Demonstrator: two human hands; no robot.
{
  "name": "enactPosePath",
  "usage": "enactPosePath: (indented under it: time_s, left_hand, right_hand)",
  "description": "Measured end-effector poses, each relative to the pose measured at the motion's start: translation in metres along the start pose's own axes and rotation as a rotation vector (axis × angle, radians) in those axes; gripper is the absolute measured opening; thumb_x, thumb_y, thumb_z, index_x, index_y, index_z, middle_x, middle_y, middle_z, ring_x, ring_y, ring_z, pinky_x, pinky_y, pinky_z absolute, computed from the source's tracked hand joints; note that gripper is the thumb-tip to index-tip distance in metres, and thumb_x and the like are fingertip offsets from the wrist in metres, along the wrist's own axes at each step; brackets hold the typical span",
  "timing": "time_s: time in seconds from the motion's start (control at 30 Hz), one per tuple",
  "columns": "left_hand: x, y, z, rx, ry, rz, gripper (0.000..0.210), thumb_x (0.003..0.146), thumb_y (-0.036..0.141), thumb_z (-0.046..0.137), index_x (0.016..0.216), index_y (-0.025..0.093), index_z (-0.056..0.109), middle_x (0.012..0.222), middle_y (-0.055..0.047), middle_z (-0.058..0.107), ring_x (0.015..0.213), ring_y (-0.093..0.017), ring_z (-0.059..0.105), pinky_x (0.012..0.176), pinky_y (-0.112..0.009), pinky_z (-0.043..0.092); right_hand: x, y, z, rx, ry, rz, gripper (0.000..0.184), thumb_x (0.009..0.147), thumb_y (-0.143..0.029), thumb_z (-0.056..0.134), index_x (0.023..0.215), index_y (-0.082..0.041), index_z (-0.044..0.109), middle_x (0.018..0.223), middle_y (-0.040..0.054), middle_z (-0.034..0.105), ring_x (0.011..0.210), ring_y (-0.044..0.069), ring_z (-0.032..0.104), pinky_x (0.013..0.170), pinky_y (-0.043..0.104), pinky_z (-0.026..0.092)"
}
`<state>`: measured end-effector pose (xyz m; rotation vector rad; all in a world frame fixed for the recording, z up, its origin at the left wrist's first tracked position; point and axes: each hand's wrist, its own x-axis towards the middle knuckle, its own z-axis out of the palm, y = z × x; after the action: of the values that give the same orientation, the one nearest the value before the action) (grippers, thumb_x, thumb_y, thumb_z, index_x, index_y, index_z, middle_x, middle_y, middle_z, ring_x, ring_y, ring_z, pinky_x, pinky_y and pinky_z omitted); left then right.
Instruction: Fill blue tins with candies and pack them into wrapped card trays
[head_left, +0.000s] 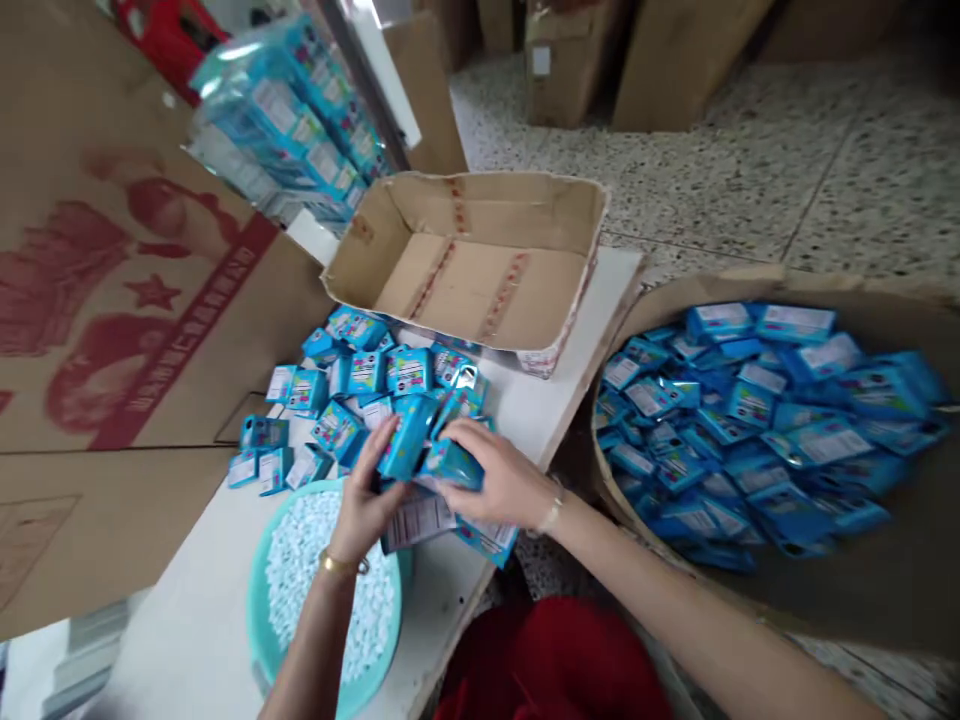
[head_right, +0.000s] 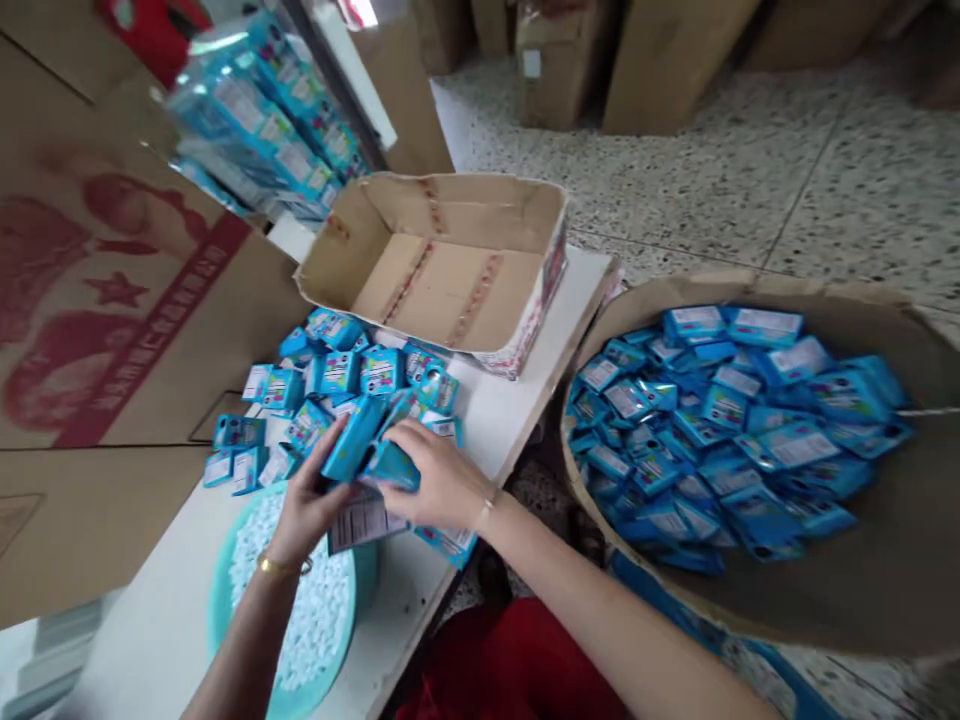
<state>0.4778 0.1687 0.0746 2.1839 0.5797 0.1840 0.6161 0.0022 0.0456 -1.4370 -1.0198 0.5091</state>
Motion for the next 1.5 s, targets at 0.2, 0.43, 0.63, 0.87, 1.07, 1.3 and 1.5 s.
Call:
enactPosePath:
  time_s: [0.2, 0.43, 0.63, 0.87, 1.07, 1.3, 1.5]
  left_hand:
    - [0.061, -0.081, -0.062, 0.086, 0.236, -0.02, 0.075, 0.073, 0.028, 0.069, 0.141, 0.021, 0.039, 0.143, -0.009, 0.046, 0.132, -0.028, 0.042, 0.111, -0.044, 0.033]
    - [0.068, -0.108, -0.079, 0.365, 0.497, -0.161, 0.079, 0.068, 0.02, 0.069, 0.14, 0.012, 0.037, 0.146, -0.018, 0.038, 0.137, -0.03, 0.032, 0.115, -0.046, 0.025]
    - [-0.036, -0.029, 0.027, 0.351, 0.284, 0.094, 0.046, 0.085, 0.031, 0.057, 0.13, 0.02, 0.052, 0.126, -0.012, 0.057, 0.12, -0.025, 0.053, 0.104, -0.043, 0.04]
    - [-0.095, -0.056, 0.173, 0.638, -0.232, 0.102, 0.061, 0.088, 0.045, 0.051, 0.139, 0.012, 0.043, 0.154, -0.023, 0.019, 0.142, -0.043, 0.004, 0.107, -0.069, 0.009]
    - [-0.022, -0.008, 0.194, 0.67, 0.128, 0.075, 0.084, 0.083, 0.044, 0.06, 0.15, 0.02, 0.015, 0.156, -0.021, 0.012, 0.142, -0.044, 0.004, 0.104, -0.074, 0.008]
    - [0.033, 0.068, 0.432, 0.633, -1.02, 0.299, 0.113, 0.063, 0.037, 0.08, 0.15, 0.024, 0.01, 0.151, -0.014, 0.03, 0.131, -0.033, 0.038, 0.103, -0.047, 0.042]
    - [0.022, 0.003, 0.594, 0.837, -1.403, 0.245, 0.131, 0.047, 0.018, 0.087, 0.151, 0.022, 0.007, 0.154, -0.018, 0.019, 0.131, -0.039, 0.034, 0.101, -0.05, 0.041]
  right_hand:
    - [0.113, 0.052, 0.077, -0.064, 0.004, -0.138, 0.039, 0.076, -0.028, 0.065, 0.11, -0.017, 0.05, 0.112, 0.0089, 0.055, 0.107, 0.021, 0.054, 0.097, 0.037, 0.044]
    - [0.112, 0.069, 0.1, -0.313, 0.099, 0.064, 0.07, 0.08, -0.045, 0.066, 0.137, -0.013, 0.038, 0.141, 0.0187, 0.037, 0.129, 0.032, 0.039, 0.106, 0.047, 0.038]
    - [-0.084, 0.076, 0.012, -0.391, 0.429, 0.202, 0.037, 0.092, -0.033, 0.05, 0.128, -0.023, 0.048, 0.13, 0.0105, 0.049, 0.124, 0.022, 0.045, 0.107, 0.042, 0.039]
    - [-0.328, 0.144, -0.095, -0.593, 0.842, 1.031, 0.05, 0.083, -0.056, 0.053, 0.112, -0.014, 0.056, 0.11, 0.0164, 0.054, 0.098, 0.027, 0.057, 0.083, 0.045, 0.052]
    - [-0.351, 0.237, -0.171, -0.836, 0.123, 1.343, 0.099, 0.069, -0.059, 0.068, 0.146, -0.018, 0.022, 0.148, 0.0193, 0.03, 0.132, 0.038, 0.033, 0.1, 0.054, 0.038]
    - [-0.378, 0.331, -0.214, -0.72, -0.56, 1.331, 0.146, 0.04, -0.034, 0.09, 0.15, -0.028, -0.006, 0.158, 0.0146, 0.002, 0.141, 0.041, 0.012, 0.106, 0.057, 0.028]
    - [-0.422, 0.35, -0.219, -0.562, -0.403, 1.117, 0.132, 0.052, -0.026, 0.082, 0.15, -0.021, -0.006, 0.146, 0.0211, 0.032, 0.128, 0.039, 0.04, 0.098, 0.046, 0.041]
